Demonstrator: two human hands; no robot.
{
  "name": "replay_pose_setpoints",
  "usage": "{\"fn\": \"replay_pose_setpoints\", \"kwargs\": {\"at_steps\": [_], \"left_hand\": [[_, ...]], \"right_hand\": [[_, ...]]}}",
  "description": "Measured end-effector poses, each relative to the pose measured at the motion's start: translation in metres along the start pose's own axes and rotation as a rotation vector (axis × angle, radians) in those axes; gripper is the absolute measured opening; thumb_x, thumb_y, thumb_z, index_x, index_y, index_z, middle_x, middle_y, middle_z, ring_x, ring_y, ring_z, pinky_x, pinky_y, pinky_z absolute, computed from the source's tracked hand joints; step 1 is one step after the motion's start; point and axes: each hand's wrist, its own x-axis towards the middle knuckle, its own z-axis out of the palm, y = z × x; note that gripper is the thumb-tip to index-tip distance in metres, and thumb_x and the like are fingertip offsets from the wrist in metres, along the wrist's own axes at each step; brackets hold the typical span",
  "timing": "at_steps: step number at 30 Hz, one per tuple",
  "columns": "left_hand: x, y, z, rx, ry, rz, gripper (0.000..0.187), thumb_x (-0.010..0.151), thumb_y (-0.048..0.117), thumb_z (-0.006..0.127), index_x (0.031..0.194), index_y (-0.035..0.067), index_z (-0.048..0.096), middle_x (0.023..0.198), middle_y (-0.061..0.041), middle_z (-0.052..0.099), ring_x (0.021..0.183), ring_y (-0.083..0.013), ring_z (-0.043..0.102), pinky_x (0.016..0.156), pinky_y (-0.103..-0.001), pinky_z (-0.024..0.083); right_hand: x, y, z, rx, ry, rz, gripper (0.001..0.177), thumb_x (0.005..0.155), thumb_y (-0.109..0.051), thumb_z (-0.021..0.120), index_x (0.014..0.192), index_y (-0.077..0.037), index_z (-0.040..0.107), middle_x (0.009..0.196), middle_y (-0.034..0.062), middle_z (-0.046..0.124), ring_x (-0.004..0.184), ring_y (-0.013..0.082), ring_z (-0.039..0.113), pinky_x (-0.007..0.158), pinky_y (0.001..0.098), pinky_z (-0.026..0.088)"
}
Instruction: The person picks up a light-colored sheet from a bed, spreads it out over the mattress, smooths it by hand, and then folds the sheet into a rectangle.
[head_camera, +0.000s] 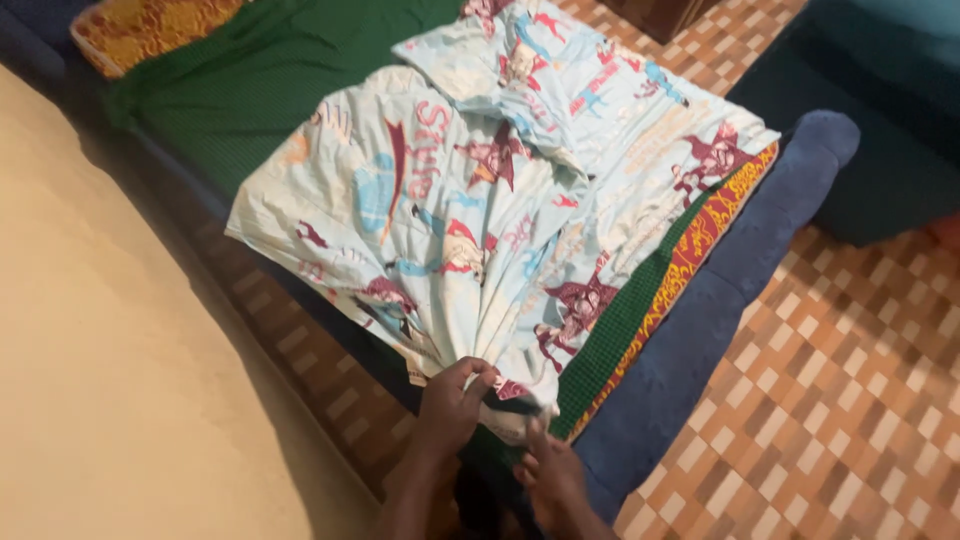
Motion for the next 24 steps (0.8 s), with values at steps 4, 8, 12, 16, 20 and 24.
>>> {"fn": "replay_pose_setpoints", "kwargs": {"at_steps": [4,8,12,16,20,24], "left_hand": [[-0.008,0.011,0.007,0.095,-0.018,0.009,0.021,0.092,0.026,0.068,0.097,0.007,0.072,0.086,-0.013,0.075,0.079,-0.0250,0.074,0.071,-0.035,0.055],[-0.013,0.009,0.007,0.141,-0.077,0.023,0.018,0.090,0.023,0.070,0.096,0.007,0.074,0.090,-0.015,0.075,0.081,-0.0271,0.074,0.072,-0.037,0.056],[-0.023,-0.015,-0.001,-0.051,-0.040,-0.075,0.027,0.087,0.011,0.061,0.113,0.007,0.065,0.101,-0.011,0.072,0.089,-0.0254,0.071,0.078,-0.036,0.054],[-0.005,-0.028,-0.021,0.127,0.308,0.148,0.038,0.084,0.007,0.068,0.120,-0.002,0.065,0.105,-0.019,0.072,0.097,-0.0326,0.068,0.086,-0.045,0.052],[-0.008,-0.010,-0.011,0.110,0.155,-0.275,0.022,0.080,0.008,0.071,0.100,0.006,0.078,0.089,-0.011,0.074,0.083,-0.0280,0.075,0.076,-0.040,0.059],[-0.035,-0.007,0.030,0.245,0.046,0.123,0.018,0.076,0.008,0.074,0.092,0.009,0.082,0.088,-0.012,0.077,0.091,-0.0291,0.071,0.082,-0.039,0.056]], "right_hand": [[-0.051,-0.042,0.040,-0.007,-0.123,0.056,0.035,0.097,-0.043,0.060,0.093,-0.008,0.060,0.070,0.0022,0.057,0.059,0.0162,0.055,0.055,0.0327,0.047],[-0.063,-0.063,0.063,0.214,-0.308,0.056,0.023,0.097,-0.032,0.064,0.096,-0.009,0.062,0.073,0.0007,0.059,0.065,0.0153,0.060,0.058,0.0306,0.048],[-0.033,-0.050,0.040,0.066,-0.291,-0.088,0.010,0.095,-0.013,0.067,0.101,-0.006,0.067,0.080,0.0012,0.067,0.065,0.0113,0.058,0.057,0.0268,0.045],[-0.011,-0.001,0.017,-0.142,-0.383,-0.089,0.015,0.091,-0.008,0.065,0.103,-0.004,0.072,0.074,0.0049,0.066,0.057,0.0139,0.054,0.050,0.0283,0.042],[-0.013,0.001,0.029,-0.197,-0.267,0.109,0.018,0.093,-0.003,0.060,0.107,-0.003,0.072,0.085,0.0065,0.073,0.069,0.0180,0.065,0.061,0.0343,0.052],[-0.025,-0.031,0.031,-0.043,-0.423,0.023,0.014,0.095,-0.006,0.057,0.106,-0.005,0.065,0.083,0.0050,0.067,0.071,0.0173,0.064,0.066,0.0350,0.054]]}}
